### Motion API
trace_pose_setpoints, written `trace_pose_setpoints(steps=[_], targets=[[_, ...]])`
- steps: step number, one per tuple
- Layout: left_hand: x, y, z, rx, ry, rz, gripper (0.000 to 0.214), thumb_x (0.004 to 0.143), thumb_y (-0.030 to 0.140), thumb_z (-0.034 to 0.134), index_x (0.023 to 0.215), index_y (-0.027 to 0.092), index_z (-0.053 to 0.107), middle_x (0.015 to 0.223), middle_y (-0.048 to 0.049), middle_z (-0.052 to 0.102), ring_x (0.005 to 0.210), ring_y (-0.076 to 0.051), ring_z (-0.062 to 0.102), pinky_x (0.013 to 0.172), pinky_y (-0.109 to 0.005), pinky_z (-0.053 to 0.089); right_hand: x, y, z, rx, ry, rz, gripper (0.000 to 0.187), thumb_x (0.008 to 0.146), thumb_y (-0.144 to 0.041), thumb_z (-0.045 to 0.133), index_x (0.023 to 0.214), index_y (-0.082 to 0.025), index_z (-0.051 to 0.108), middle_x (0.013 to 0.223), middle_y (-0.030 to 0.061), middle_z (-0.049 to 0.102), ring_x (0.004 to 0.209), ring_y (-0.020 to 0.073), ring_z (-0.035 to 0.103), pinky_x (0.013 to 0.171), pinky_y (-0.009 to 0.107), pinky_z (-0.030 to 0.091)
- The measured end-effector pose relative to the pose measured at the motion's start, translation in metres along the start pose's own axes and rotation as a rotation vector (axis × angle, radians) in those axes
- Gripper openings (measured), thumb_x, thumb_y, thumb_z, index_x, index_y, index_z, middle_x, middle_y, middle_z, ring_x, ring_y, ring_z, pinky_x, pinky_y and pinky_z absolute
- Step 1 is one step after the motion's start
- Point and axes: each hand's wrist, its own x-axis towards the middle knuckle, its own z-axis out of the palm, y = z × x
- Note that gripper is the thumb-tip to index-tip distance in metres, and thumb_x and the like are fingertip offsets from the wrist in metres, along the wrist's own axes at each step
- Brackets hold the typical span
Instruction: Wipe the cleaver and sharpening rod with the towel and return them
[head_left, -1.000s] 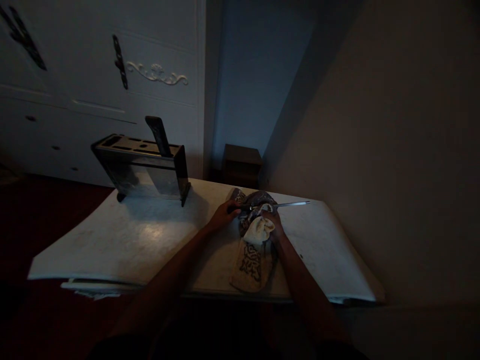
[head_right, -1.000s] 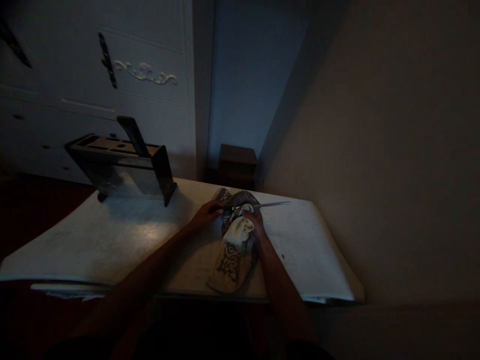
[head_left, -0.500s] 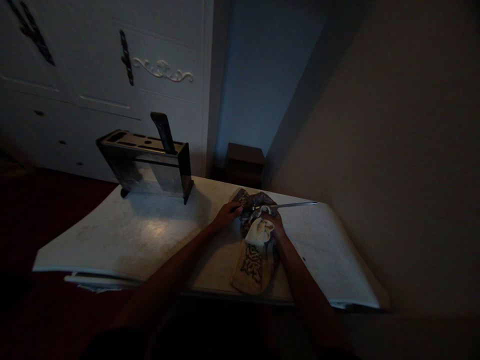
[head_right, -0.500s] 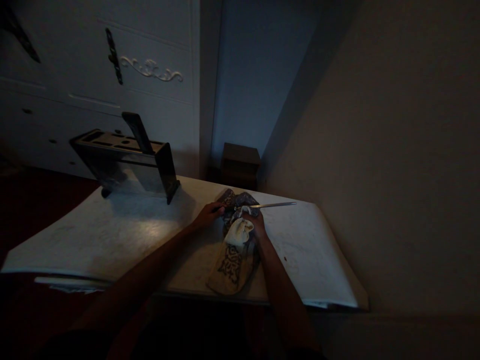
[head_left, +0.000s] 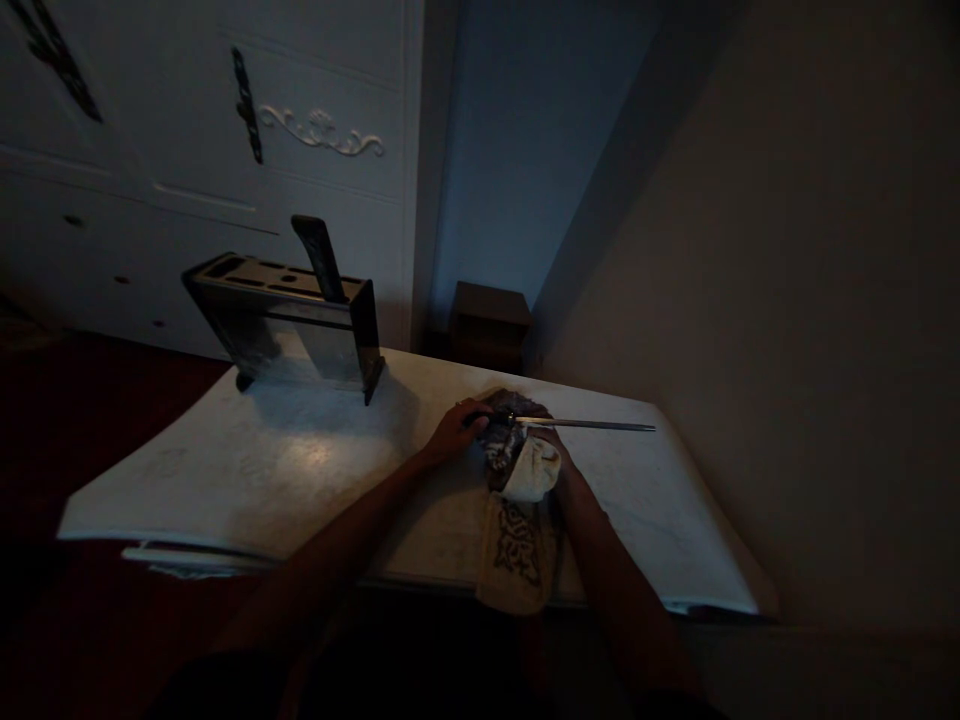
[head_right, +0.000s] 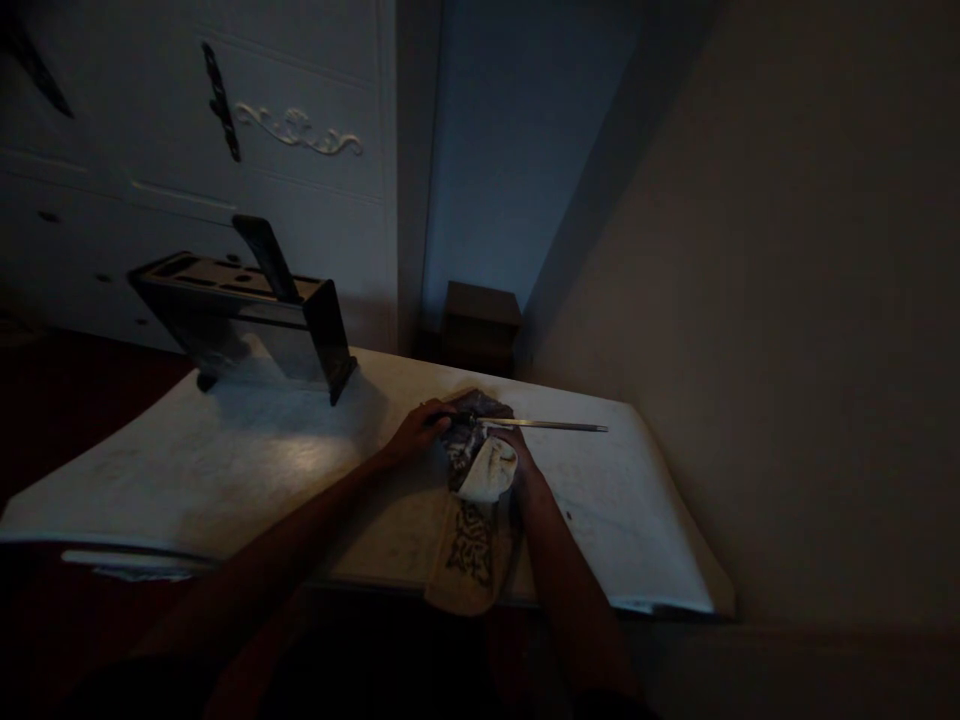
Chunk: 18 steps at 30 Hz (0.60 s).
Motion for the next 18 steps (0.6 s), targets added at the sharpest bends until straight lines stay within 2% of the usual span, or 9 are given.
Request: trace_pose_setpoints(steps=[6, 11, 16, 18], targets=[[0.001, -0.006, 0.005, 0.047, 0.006, 0.047, 0.016, 0.072, 0.03, 0.076, 0.086, 0.022, 0.076, 0.09, -0.0082, 0.072, 0.093, -0.028, 0.062, 0.094, -0.038, 0.044, -0.005, -0.012, 0.01, 0.005, -0.012, 0.033, 0.013, 0.06, -0.021, 0.07, 0.072, -0.022, 0.065, 0.065, -0.002, 0.069, 0.057, 0.0178, 0.064, 0.062, 0.031, 0.055], [0.004, -0.013, 0.006, -0.095, 0.027, -0.037, 0.021, 0.069, 0.035, 0.079, 0.084, 0.019, 0.076, 0.089, -0.0095, 0.073, 0.088, -0.027, 0.063, 0.086, -0.036, 0.048, -0.005, -0.013, 0.01, -0.009, 0.047, -0.044, 0.014, 0.055, -0.018, 0.072, 0.063, -0.023, 0.062, 0.06, -0.0049, 0.067, 0.059, 0.016, 0.064, 0.067, 0.027, 0.055], [0.005, -0.021, 0.003, -0.228, 0.017, -0.148, 0.028, 0.07, 0.045, 0.078, 0.072, 0.018, 0.073, 0.06, -0.0049, 0.062, 0.064, -0.02, 0.058, 0.069, -0.032, 0.046, -0.002, -0.008, 0.002, -0.007, 0.084, -0.04, 0.015, 0.055, -0.024, 0.072, 0.066, -0.023, 0.062, 0.062, -0.0039, 0.069, 0.058, 0.0163, 0.064, 0.063, 0.028, 0.055], [0.006, -0.023, 0.003, -0.253, 0.003, -0.174, 0.034, 0.069, 0.051, 0.077, 0.07, 0.017, 0.072, 0.055, -0.0039, 0.057, 0.059, -0.019, 0.055, 0.065, -0.032, 0.043, -0.003, -0.006, 0.0, -0.011, 0.084, -0.037, 0.018, 0.056, -0.024, 0.073, 0.071, -0.022, 0.064, 0.066, -0.003, 0.07, 0.06, 0.0166, 0.065, 0.064, 0.028, 0.055]])
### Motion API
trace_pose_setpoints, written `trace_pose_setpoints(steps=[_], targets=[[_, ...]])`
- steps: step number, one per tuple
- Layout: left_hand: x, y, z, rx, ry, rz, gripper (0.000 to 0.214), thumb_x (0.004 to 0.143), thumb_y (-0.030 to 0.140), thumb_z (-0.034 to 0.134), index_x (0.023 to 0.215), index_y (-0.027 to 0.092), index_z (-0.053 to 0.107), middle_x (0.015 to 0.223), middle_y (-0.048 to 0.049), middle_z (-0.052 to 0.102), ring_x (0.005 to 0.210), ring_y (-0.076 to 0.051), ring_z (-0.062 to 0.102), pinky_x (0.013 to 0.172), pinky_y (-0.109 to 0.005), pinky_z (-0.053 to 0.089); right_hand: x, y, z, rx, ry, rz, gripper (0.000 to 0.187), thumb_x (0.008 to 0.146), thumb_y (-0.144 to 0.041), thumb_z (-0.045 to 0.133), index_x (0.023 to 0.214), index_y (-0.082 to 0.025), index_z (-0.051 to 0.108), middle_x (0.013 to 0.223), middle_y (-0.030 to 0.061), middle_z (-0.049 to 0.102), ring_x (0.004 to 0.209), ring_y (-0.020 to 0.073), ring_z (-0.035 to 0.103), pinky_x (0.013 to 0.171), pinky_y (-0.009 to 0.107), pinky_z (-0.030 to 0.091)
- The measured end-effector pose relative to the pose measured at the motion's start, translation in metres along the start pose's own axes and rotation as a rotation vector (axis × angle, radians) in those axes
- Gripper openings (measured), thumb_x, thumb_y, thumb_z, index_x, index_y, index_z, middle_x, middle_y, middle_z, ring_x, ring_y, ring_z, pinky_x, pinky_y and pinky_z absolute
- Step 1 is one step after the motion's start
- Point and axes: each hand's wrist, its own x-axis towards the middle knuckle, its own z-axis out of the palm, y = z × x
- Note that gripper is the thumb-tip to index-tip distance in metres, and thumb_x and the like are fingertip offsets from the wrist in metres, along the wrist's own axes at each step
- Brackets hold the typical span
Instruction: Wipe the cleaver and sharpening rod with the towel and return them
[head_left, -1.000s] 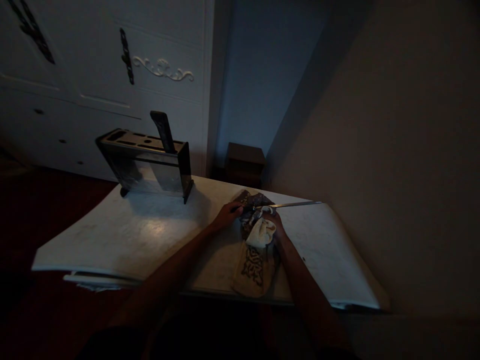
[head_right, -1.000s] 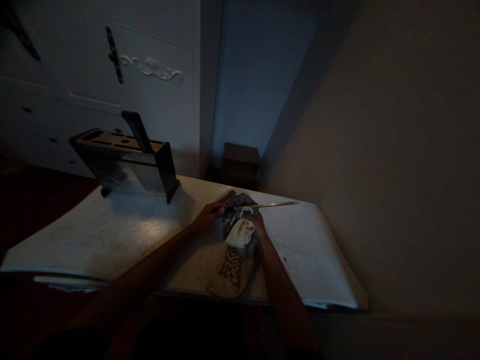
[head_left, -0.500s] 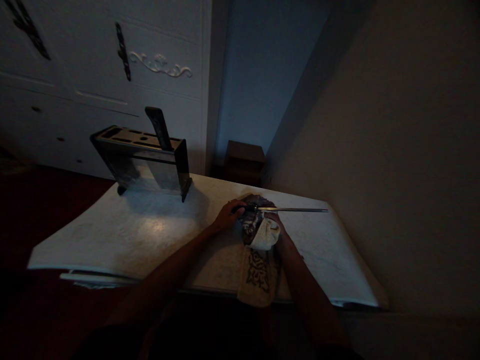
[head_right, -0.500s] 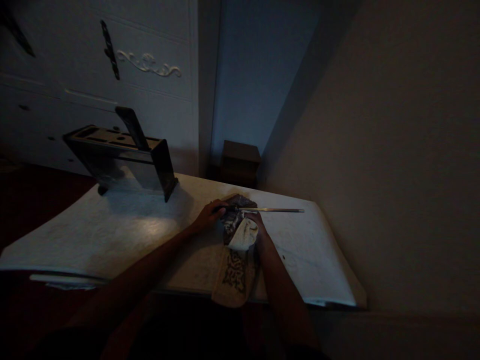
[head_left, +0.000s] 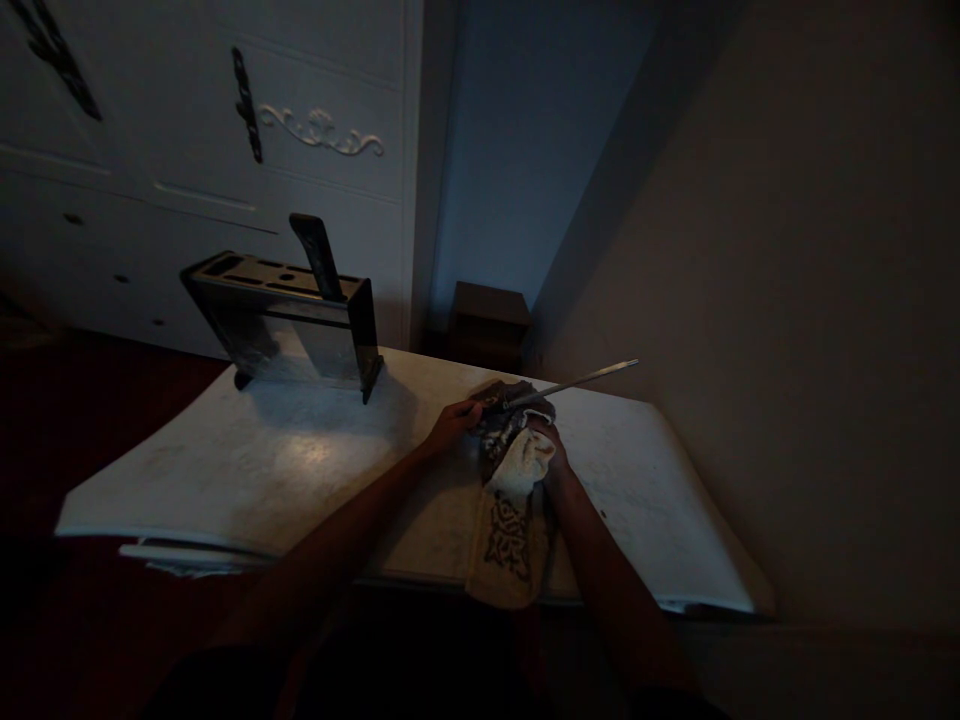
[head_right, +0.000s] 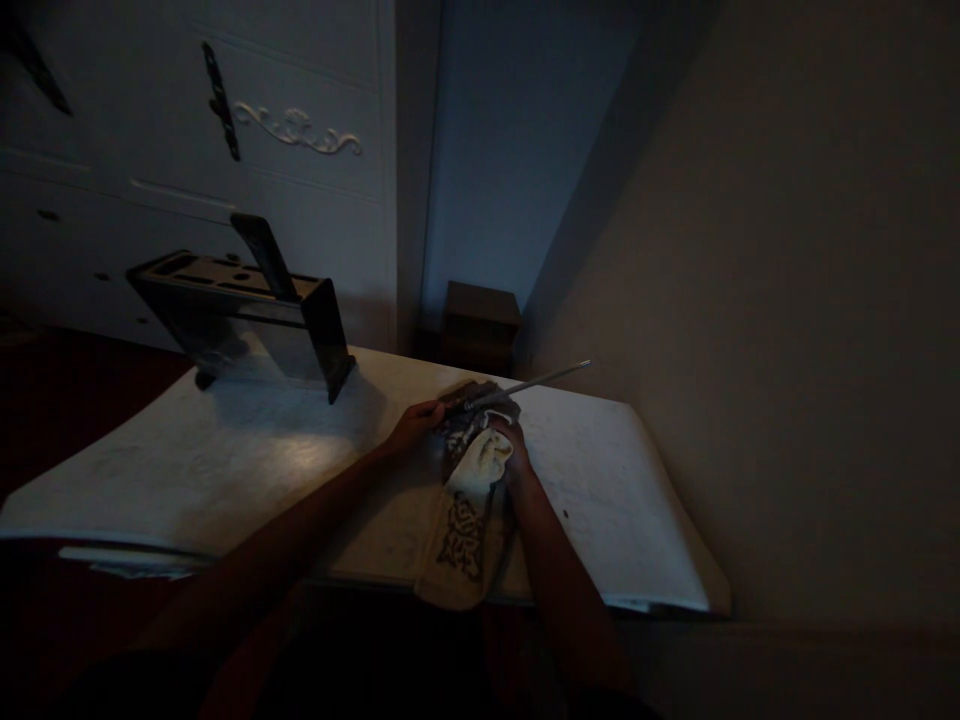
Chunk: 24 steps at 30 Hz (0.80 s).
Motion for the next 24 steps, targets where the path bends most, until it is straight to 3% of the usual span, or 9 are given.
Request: trace_pose_setpoints(steps=[9, 15, 20, 24], targets=[[-0.002, 0.004, 0.003, 0.077, -0.078, 0.018, 0.055, 0.068, 0.069, 0.069, 0.063, 0.015, 0.06, 0.053, 0.0011, 0.048, 0.049, -0.009, 0.039, 0.051, -0.026, 0.03, 0.002, 0.005, -0.001, -0.14, 0.007, -0.038, 0.03, 0.051, -0.027, 0.082, 0.077, -0.021, 0.067, 0.071, -0.0029, 0.072, 0.063, 0.0179, 0.066, 0.064, 0.031, 0.054], [0.001, -0.004, 0.002, 0.145, -0.127, 0.061, 0.062, 0.066, 0.071, 0.069, 0.087, 0.012, 0.068, 0.059, 0.0011, 0.052, 0.054, -0.01, 0.042, 0.054, -0.026, 0.031, 0.008, 0.008, 0.0, -0.225, 0.106, -0.074, 0.035, 0.043, -0.031, 0.084, 0.071, -0.022, 0.067, 0.069, -0.0021, 0.071, 0.061, 0.0179, 0.064, 0.063, 0.032, 0.052], [0.001, -0.007, 0.002, 0.122, -0.16, 0.011, 0.06, 0.069, 0.069, 0.068, 0.09, 0.013, 0.067, 0.062, -0.0004, 0.053, 0.053, -0.011, 0.043, 0.053, -0.027, 0.031, 0.007, 0.01, -0.001, -0.199, 0.112, -0.109, 0.033, 0.048, -0.032, 0.08, 0.076, -0.021, 0.066, 0.07, -0.002, 0.071, 0.063, 0.0177, 0.065, 0.064, 0.032, 0.053], [-0.001, -0.002, 0.004, 0.088, -0.212, -0.002, 0.058, 0.069, 0.069, 0.068, 0.083, 0.013, 0.066, 0.06, -0.0007, 0.053, 0.051, -0.01, 0.042, 0.052, -0.027, 0.029, 0.008, 0.009, -0.005, -0.235, 0.035, -0.126, 0.029, 0.053, -0.033, 0.077, 0.077, -0.021, 0.065, 0.068, -0.0023, 0.07, 0.062, 0.0178, 0.064, 0.062, 0.031, 0.052]])
